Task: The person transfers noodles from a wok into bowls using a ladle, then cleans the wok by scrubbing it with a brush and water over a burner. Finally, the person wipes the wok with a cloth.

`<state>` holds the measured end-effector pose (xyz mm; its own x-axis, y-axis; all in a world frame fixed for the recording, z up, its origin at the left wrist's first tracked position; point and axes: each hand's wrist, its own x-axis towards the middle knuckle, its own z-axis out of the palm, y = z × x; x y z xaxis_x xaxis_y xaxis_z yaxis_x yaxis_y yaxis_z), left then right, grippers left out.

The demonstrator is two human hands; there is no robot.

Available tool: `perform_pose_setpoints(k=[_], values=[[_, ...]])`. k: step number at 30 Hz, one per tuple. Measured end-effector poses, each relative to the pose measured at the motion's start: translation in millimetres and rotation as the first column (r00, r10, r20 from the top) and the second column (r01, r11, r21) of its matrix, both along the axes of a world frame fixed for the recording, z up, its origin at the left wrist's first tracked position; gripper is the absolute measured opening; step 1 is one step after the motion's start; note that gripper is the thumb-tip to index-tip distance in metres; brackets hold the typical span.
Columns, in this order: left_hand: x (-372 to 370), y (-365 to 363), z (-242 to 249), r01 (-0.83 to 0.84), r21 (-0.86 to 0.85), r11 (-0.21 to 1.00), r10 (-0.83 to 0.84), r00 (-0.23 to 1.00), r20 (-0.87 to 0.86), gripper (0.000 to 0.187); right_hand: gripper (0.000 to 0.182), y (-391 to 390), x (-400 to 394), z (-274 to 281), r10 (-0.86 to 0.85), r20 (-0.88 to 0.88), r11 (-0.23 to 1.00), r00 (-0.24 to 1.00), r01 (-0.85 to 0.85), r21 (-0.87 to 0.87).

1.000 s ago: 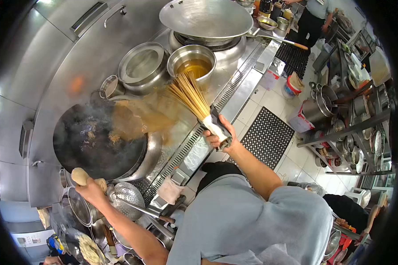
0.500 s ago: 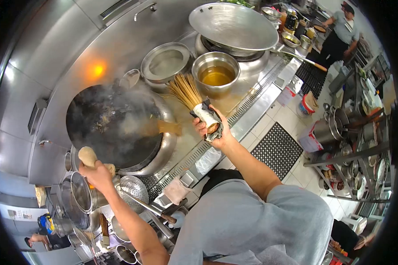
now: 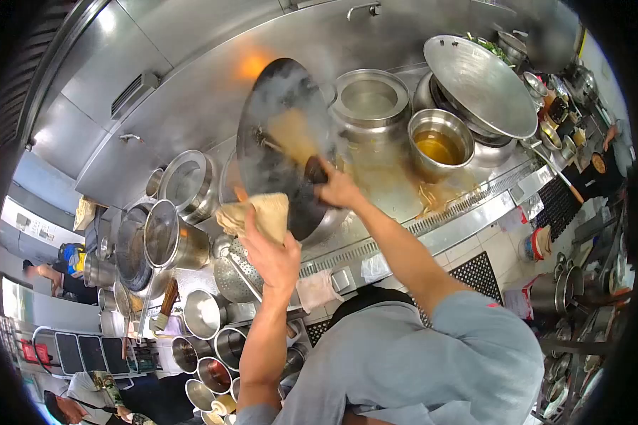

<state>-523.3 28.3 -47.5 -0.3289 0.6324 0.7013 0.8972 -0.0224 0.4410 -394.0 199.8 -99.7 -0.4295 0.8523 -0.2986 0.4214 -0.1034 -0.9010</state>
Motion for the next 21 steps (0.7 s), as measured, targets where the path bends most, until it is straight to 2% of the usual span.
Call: perform_pose_setpoints(k=[2, 3, 4, 5, 6, 7, 8, 9, 10, 11, 12, 13, 14, 15, 16, 19, 21], values=[[-5, -5, -16, 0.001, 0.018, 1.000, -0.002, 1.000, 0.025, 0.077, 0.090, 7, -17, -11, -0.088, -0.108, 0.996, 0.990, 0.091, 0.024], [-9, -2, -21, -0.017, 0.045, 0.999, 0.016, 0.999, 0.037, 0.076, 0.091, -10, -28, -22, -0.041, -0.161, 0.979, 0.986, 0.072, 0.190], [-13, 1, -23, -0.032, 0.066, 0.997, 0.029, 0.998, 0.050, 0.074, 0.092, -42, -29, -15, 0.076, -0.073, 0.934, 0.994, -0.045, 0.354], [-17, 3, -16, -0.079, 0.059, 0.995, 0.069, 0.986, 0.149, 0.073, 0.093, -77, -16, -2, 0.220, 0.003, 0.924, 0.976, -0.209, 0.319], [-30, 6, -18, -0.103, 0.063, 0.993, 0.086, 0.969, 0.233, 0.070, 0.095, -98, 5, 16, 0.384, 0.129, 0.890, 0.914, -0.404, 0.211], [-45, 7, -24, -0.128, 0.058, 0.990, 0.103, 0.941, 0.322, 0.067, 0.096, -97, 24, -14, 0.463, 0.256, 0.837, 0.848, -0.514, 0.187], [-53, 5, -26, -0.192, -0.023, 0.981, 0.186, 0.902, 0.389, 0.063, 0.097, -85, 51, -26, 0.479, 0.409, 0.824, 0.777, -0.558, 0.095], [-63, 4, -30, -0.245, -0.106, 0.964, 0.267, 0.854, 0.446, 0.059, 0.098, -73, 79, -26, 0.368, 0.400, 0.915, 0.839, -0.403, 0.004], [-94, 1, -62, -0.243, -0.097, 0.965, 0.260, 0.851, 0.455, 0.057, 0.095, -52, 101, -81, 0.052, 0.292, 0.930, 0.955, -0.153, 0.334], [-117, 2, -94, -0.243, -0.089, 0.966, 0.256, 0.847, 0.466, 0.056, 0.091, -43, 117, -62, -0.039, 0.006, 0.996, 0.999, 0.039, 0.075], [-110, 5, -93, -0.258, -0.136, 0.956, 0.288, 0.755, 0.589, 0.049, 0.087, -32, 133, -40, -0.205, -0.242, 0.961, 0.948, 0.148, -0.233], [-116, 7, -112, -0.253, -0.160, 0.954, 0.292, 0.669, 0.684, 0.046, 0.067, -21, 139, -51, -0.365, -0.468, 0.902, 0.805, 0.182, -0.391], [-126, 17, -138, -0.250, -0.173, 0.953, 0.289, 0.570, 0.769, 0.042, 0.058, -17, 142, -67, -0.415, -0.636, 0.849, 0.651, 0.024, -0.529], [-119, 27, -134, -0.248, -0.176, 0.953, 0.276, 0.463, 0.843, 0.039, 0.053, -15, 140, -59, -0.476, -0.753, 0.785, 0.454, -0.166, -0.596], [-110, 23, -127, -0.102, -0.277, 0.956, 0.295, 0.348, 0.890, 0.034, 0.046, -20, 136, -53, -0.466, -0.814, 0.806, 0.346, -0.212, -0.552], [-101, 7, -139, 0.156, -0.044, 0.987, 0.043, 0.007, 0.999, 0.051, 0.045, -32, 115, -33, -0.517, -0.846, 0.795, 0.132, -0.294, -0.531], [-60, -21, -151, 0.109, 0.023, 0.994, -0.047, 0.220, 0.974, 0.064, 0.044, -37, 107, -14, -0.512, -0.848, 0.802, 0.139, -0.276, -0.530]])
